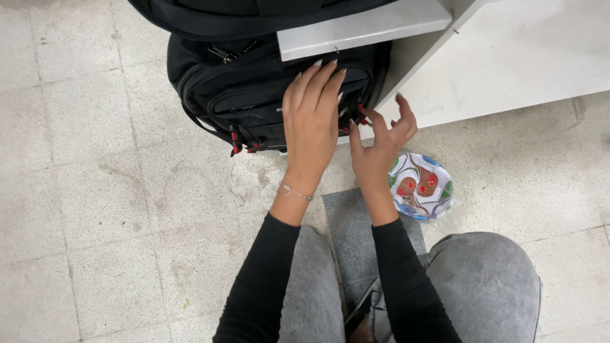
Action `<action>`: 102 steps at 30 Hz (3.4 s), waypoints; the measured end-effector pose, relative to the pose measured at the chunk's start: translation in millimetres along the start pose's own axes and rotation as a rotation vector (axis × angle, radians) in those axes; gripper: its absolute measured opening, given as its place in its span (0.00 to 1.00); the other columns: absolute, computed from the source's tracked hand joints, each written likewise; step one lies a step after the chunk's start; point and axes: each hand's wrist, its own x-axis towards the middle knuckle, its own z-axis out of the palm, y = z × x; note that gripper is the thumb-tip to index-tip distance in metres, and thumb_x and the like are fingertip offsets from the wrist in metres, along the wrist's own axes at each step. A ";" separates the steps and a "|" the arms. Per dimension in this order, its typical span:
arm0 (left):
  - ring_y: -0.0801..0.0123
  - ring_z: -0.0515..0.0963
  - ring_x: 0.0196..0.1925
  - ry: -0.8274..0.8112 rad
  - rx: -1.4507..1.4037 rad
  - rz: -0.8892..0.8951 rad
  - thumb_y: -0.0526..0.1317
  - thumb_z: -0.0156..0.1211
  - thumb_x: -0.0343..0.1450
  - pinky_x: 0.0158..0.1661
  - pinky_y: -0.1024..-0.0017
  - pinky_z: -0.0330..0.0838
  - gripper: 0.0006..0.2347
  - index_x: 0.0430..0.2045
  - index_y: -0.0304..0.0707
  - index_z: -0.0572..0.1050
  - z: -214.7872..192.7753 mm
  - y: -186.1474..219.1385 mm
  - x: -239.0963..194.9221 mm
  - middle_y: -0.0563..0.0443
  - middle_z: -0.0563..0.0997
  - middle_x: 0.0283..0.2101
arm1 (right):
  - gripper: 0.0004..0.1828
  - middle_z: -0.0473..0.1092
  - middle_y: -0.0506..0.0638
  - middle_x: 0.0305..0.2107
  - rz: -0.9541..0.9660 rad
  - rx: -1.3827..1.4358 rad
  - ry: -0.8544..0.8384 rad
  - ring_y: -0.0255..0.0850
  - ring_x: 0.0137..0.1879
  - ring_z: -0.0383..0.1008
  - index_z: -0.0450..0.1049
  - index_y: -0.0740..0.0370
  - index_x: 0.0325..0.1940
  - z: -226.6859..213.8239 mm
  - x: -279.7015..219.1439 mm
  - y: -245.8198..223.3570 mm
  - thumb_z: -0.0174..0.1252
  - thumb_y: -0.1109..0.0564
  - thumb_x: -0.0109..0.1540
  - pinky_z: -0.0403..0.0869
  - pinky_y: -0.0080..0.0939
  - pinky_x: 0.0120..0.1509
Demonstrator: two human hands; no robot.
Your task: The person removes a black backpack from a plastic bag, opens several compartments by hand, and then places the backpack back into the plastic bag.
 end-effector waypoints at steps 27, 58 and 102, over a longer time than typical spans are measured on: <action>0.36 0.50 0.76 -0.160 0.098 -0.446 0.36 0.64 0.68 0.67 0.39 0.46 0.28 0.65 0.36 0.65 -153.6 192.8 -146.9 0.28 0.56 0.73 | 0.25 0.51 0.60 0.73 -0.097 -0.052 -0.705 0.67 0.79 0.40 0.66 0.55 0.69 -223.9 -60.8 -91.5 0.51 0.49 0.68 0.47 0.84 0.68; 0.51 0.42 0.78 -0.617 0.137 -0.123 0.45 0.72 0.61 0.69 0.47 0.39 0.44 0.72 0.45 0.50 -270.4 408.3 19.2 0.43 0.43 0.77 | 0.38 0.35 0.49 0.77 0.227 -0.600 -0.708 0.58 0.81 0.27 0.48 0.44 0.78 -498.0 109.6 -205.4 0.41 0.32 0.66 0.40 0.84 0.68; 0.36 0.40 0.77 -0.589 0.043 -0.286 0.37 0.70 0.63 0.67 0.35 0.35 0.40 0.71 0.33 0.54 -775.3 783.5 -287.8 0.28 0.43 0.76 | 0.45 0.41 0.59 0.77 0.229 -0.415 -0.852 0.66 0.81 0.27 0.53 0.57 0.77 -964.9 -230.9 -580.7 0.52 0.31 0.63 0.28 0.89 0.66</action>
